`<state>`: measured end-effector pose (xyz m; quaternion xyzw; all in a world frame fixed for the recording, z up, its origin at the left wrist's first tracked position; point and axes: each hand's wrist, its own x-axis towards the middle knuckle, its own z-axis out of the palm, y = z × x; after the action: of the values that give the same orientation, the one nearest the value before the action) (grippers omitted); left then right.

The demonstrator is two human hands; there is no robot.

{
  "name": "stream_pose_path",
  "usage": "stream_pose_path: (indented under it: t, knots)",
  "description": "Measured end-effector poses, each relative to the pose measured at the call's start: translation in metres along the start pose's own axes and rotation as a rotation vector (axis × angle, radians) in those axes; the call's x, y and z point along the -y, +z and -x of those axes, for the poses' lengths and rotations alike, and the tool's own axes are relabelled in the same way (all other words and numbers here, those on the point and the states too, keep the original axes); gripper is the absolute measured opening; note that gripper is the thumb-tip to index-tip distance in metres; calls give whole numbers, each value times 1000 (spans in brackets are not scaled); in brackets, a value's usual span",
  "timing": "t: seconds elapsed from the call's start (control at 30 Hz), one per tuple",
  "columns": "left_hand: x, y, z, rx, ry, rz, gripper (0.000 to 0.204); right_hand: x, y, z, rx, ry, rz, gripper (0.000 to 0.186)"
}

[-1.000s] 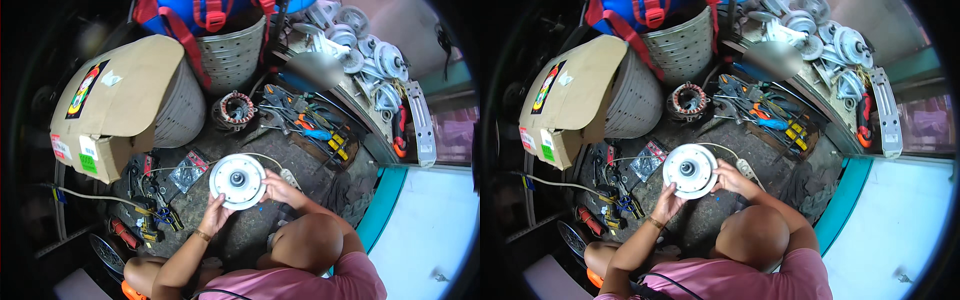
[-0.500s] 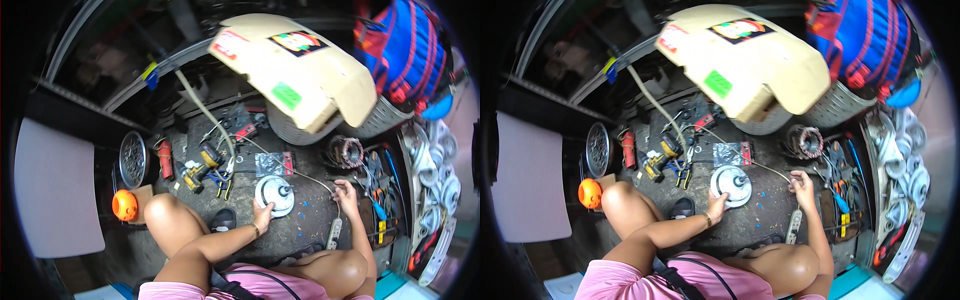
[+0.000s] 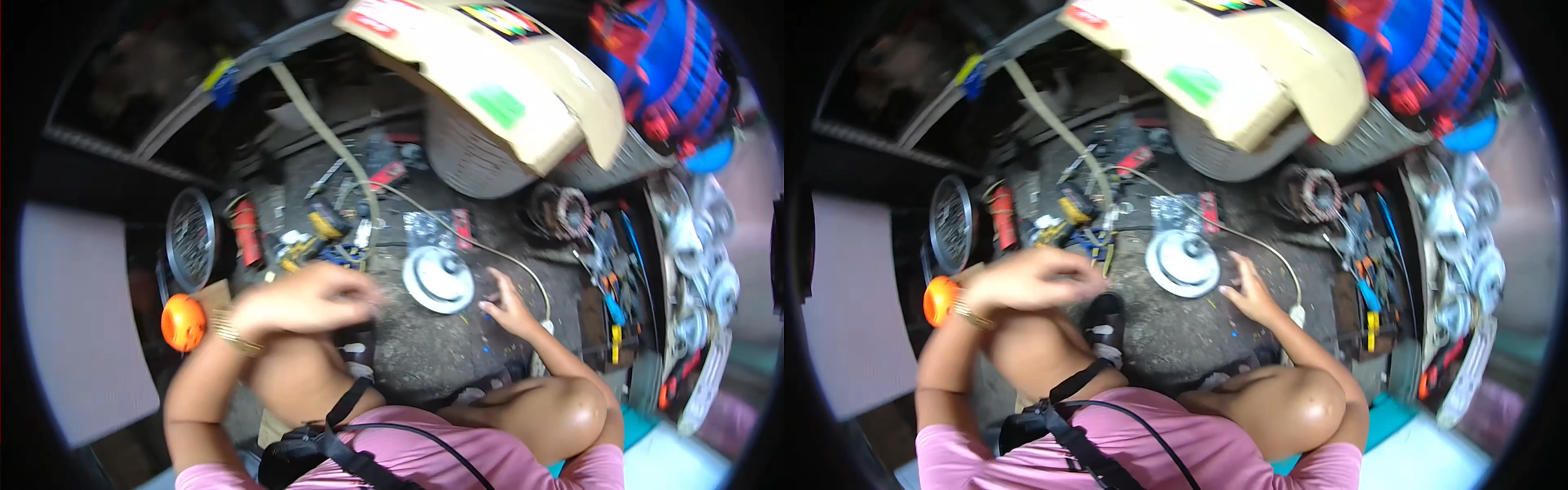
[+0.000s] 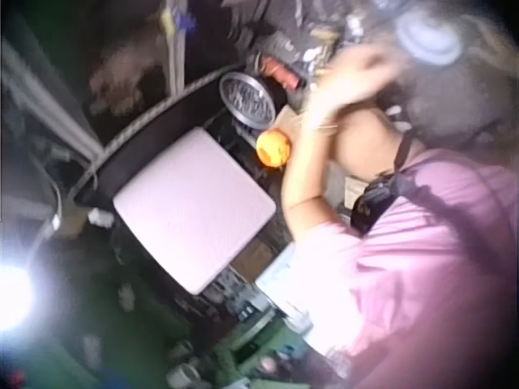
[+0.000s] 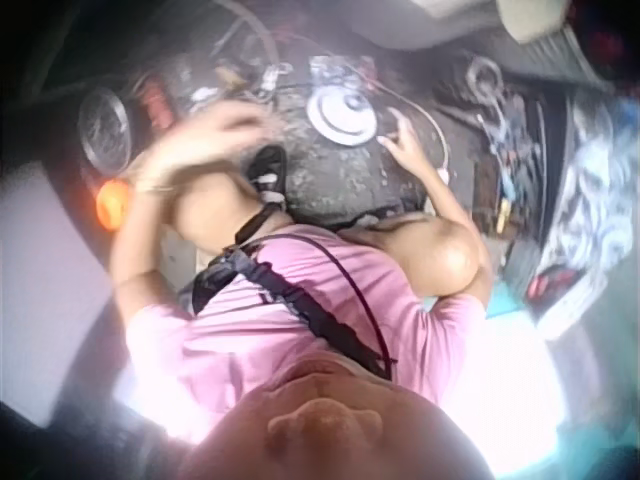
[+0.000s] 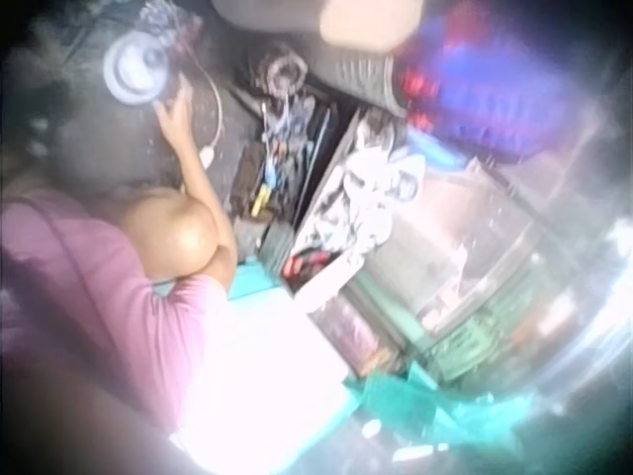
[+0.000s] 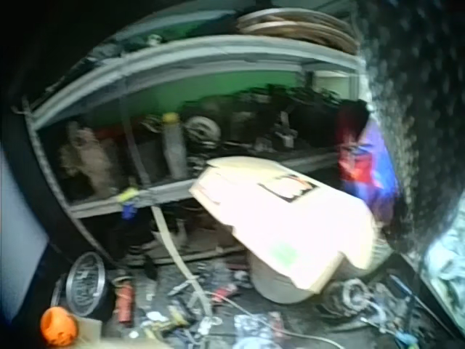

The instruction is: The person uses a power drill on a washing machine gearbox, then handles a gasket and uses pliers to manipulate components on the gearbox assembly.

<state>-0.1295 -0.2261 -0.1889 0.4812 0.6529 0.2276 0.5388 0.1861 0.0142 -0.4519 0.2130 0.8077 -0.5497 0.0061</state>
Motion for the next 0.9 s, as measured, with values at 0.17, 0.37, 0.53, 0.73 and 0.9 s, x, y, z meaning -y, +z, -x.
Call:
stream_pose_path:
  t: [0.17, 0.37, 0.53, 0.73, 0.9]
  knots:
    - [253, -88, 12, -52, -679, -596, 60, -12, 6, 25, 53, 103, 73, 53]
    - [375, -29, -52, -99, -694, -757, 91, -10, 12, 59, 23, 118, 159, 39]
    - [390, -44, -51, -133, -546, -854, 70, -29, 24, 85, 34, 188, 145, 31]
    - [339, -63, -11, 141, -463, -843, 60, -30, 17, 87, 75, 135, 123, 29]
    - [285, -41, 25, 863, -732, -926, 75, -2, 9, 50, 242, -21, 41, 28]
